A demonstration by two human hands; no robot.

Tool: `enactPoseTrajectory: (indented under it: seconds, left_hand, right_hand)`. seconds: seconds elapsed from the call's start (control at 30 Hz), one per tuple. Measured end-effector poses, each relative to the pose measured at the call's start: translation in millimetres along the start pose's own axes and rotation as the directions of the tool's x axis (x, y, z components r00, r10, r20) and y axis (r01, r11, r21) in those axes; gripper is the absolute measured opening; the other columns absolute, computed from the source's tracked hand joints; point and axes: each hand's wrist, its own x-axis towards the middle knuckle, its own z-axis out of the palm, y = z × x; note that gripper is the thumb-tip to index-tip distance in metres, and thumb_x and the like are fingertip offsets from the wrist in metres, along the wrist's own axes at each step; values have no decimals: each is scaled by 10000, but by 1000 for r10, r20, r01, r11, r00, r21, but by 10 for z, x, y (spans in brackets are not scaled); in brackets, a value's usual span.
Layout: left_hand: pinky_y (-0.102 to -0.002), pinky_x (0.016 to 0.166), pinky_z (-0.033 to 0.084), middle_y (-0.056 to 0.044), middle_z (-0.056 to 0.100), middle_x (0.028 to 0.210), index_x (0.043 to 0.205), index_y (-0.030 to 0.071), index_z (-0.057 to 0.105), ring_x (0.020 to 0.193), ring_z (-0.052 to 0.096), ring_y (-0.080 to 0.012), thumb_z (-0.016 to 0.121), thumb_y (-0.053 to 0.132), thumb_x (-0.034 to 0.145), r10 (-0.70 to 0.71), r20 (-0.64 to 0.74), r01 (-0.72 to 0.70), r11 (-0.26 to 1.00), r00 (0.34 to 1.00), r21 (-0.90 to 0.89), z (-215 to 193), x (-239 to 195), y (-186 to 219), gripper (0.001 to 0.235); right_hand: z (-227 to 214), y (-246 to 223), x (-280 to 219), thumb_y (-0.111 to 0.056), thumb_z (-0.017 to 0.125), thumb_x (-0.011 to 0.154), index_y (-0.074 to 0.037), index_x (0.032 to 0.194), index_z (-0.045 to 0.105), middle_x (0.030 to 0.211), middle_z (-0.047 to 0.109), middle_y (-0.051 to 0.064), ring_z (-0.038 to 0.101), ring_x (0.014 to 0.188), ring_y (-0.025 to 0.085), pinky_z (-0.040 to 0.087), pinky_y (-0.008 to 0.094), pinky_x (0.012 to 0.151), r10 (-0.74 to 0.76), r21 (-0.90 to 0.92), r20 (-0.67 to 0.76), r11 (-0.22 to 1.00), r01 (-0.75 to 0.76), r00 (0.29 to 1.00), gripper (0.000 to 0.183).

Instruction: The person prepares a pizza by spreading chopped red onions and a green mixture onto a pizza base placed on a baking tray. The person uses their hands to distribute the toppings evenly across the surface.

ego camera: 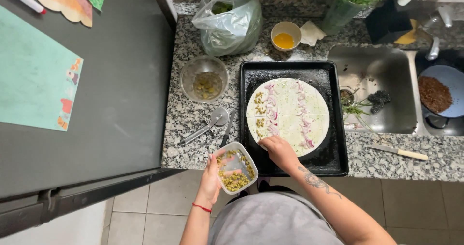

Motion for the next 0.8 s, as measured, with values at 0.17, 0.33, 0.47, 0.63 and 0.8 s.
enactPoseTrajectory:
  seconds: [0.17, 0.33, 0.47, 0.63, 0.8]
  left_hand:
    - [-469, 700, 552, -164, 586, 1260, 1275, 190, 463, 899, 679, -333, 254, 548, 835, -5, 14, 5, 999, 1000, 45, -10, -16, -15, 605]
    - [-446, 602, 586, -203, 555, 1270, 1291, 164, 453, 885, 672, -328, 268, 538, 837, 16, 49, -17, 1000, 999, 24, -22, -13, 9, 617]
    - [-465, 613, 572, -198, 583, 1238, 1269, 156, 449, 885, 671, -357, 282, 516, 853, 28, 28, -28, 999, 999, 19, -48, 15, 0, 575]
    - [-479, 632, 582, -213, 552, 1285, 1309, 153, 434, 892, 670, -346, 261, 539, 831, 3, 42, -5, 999, 999, 45, -48, 5, 28, 639]
    - [-532, 693, 573, -200, 501, 1335, 1241, 173, 494, 897, 670, -386, 324, 532, 837, -104, 90, 102, 994, 990, 27, -94, 59, -51, 567]
  right_hand:
    - [-14, -44, 43, 63, 564, 753, -79, 961, 647, 935, 684, 89, 625, 844, 276, 511, 387, 701, 20, -22, -19, 1000, -21, 1000, 266]
    - [-1, -36, 183, 84, 605, 723, -57, 1001, 646, 1010, 674, 89, 601, 899, 269, 514, 377, 733, 35, -37, -41, 999, -37, 999, 314]
    - [25, -10, 298, 63, 633, 718, -50, 1055, 644, 1054, 664, 108, 596, 948, 280, 513, 385, 777, 16, -97, -24, 995, -18, 1000, 356]
    - [14, 19, 419, 39, 675, 708, -58, 1038, 650, 1048, 667, 99, 598, 961, 267, 522, 371, 787, 34, -142, 8, 989, -32, 999, 345]
    - [-79, -2, 540, 15, 636, 787, -59, 996, 676, 974, 695, 98, 641, 904, 249, 523, 380, 830, 100, -38, -68, 994, -103, 993, 225]
